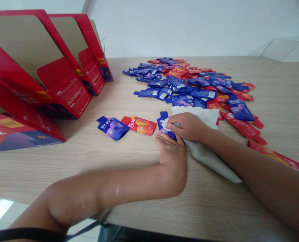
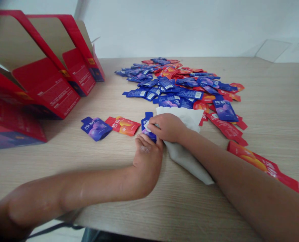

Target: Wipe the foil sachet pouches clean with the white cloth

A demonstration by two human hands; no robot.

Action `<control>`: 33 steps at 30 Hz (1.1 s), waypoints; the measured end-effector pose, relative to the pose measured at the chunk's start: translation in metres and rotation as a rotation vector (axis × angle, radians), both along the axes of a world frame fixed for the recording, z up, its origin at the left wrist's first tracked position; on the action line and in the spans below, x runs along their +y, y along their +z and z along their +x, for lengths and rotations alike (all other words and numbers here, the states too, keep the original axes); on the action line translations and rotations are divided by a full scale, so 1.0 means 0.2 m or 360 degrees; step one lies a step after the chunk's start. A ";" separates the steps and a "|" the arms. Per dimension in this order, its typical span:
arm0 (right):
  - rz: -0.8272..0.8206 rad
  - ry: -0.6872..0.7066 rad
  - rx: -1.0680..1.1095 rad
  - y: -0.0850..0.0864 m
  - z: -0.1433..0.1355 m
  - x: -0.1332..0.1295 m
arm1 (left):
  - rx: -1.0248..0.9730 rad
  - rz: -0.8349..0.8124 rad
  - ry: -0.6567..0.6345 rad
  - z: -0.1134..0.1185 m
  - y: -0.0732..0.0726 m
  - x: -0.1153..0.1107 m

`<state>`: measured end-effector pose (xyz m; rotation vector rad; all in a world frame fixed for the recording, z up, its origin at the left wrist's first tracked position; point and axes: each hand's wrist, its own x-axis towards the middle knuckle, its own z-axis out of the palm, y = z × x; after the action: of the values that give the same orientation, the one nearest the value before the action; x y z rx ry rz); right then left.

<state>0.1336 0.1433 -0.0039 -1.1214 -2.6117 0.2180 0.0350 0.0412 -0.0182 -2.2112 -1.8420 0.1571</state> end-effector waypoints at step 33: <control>-0.0024 0.0149 0.0100 -0.01 0.00 -0.01 | 0.0054 -0.0096 -0.0027 0.00 0.01 0.00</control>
<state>0.1344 0.1420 -0.0056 -0.9817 -2.6136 0.2882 0.0352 0.0415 -0.0156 -2.2492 -1.8237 0.2487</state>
